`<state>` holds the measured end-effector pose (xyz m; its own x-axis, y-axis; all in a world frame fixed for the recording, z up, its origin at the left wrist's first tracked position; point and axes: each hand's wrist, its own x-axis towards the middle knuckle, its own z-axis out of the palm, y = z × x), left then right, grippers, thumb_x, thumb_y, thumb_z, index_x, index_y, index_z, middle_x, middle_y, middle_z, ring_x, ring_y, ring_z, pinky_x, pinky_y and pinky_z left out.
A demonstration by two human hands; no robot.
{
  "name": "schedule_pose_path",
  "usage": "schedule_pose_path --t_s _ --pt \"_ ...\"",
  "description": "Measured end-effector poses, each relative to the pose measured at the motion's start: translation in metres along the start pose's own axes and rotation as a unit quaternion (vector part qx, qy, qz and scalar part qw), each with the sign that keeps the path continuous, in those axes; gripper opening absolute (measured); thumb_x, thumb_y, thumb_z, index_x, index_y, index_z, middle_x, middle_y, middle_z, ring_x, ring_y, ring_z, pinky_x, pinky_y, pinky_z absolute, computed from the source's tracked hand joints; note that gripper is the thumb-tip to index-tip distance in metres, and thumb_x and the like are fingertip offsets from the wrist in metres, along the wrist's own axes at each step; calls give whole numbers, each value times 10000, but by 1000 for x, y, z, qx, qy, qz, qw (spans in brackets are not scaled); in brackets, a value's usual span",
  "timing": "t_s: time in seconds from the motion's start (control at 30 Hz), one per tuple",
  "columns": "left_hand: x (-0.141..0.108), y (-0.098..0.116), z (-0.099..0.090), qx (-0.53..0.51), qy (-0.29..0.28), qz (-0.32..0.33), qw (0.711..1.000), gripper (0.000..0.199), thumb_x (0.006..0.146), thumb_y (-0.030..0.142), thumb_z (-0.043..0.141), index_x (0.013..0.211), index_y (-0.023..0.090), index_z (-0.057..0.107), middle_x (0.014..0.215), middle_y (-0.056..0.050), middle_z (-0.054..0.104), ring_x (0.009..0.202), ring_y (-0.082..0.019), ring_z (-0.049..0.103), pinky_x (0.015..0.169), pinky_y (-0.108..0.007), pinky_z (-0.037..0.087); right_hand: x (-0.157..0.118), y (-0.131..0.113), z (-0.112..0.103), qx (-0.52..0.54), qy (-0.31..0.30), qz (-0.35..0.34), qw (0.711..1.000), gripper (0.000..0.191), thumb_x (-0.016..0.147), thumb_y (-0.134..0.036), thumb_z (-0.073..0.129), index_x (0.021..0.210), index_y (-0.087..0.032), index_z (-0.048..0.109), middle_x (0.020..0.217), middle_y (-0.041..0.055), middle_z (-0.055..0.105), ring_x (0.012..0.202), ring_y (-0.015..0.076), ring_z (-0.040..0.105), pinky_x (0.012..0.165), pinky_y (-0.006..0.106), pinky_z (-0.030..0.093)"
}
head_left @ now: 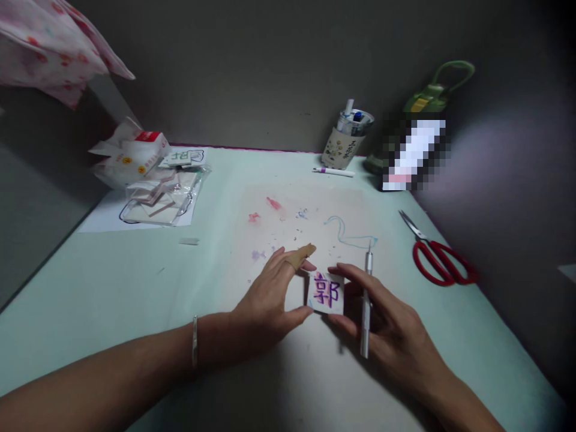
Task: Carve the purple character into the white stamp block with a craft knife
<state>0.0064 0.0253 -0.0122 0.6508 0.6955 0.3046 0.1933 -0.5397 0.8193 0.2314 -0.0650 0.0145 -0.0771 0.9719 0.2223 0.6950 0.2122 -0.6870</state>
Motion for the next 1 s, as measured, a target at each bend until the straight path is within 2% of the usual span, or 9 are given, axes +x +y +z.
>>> schedule_pose_path --t_s 0.23,0.53,0.7,1.0 --pt "2 1 -1 22 -1 14 1000 853 829 149 665 1584 262 286 1302 -86 646 1372 -320 560 1307 -672 225 1 2 2 12 -7 31 999 564 934 -354 760 1463 -305 570 1333 95 746 993 227 774 800 330 658" --pt "4 3 -3 24 -6 20 999 825 832 140 663 1563 231 292 1291 -104 649 1384 -321 534 1295 -668 245 2 3 4 29 -9 52 998 584 923 -383 773 1465 -314 567 1375 89 730 1064 243 757 886 362 639" --pt "5 4 -3 34 -18 -2 999 823 822 153 674 1553 217 300 1300 -100 655 1372 -310 558 1313 -669 189 2 3 4 47 -16 73 996 617 902 -407 789 1471 -300 578 1390 110 723 1089 273 752 873 386 639" --pt "7 5 -5 30 -34 -16 999 845 820 160 678 1570 259 301 1322 -87 657 1411 -332 534 1317 -692 135 5 1 4 24 -11 49 998 580 918 -368 775 1460 -285 586 1366 116 729 1093 277 751 913 419 636"
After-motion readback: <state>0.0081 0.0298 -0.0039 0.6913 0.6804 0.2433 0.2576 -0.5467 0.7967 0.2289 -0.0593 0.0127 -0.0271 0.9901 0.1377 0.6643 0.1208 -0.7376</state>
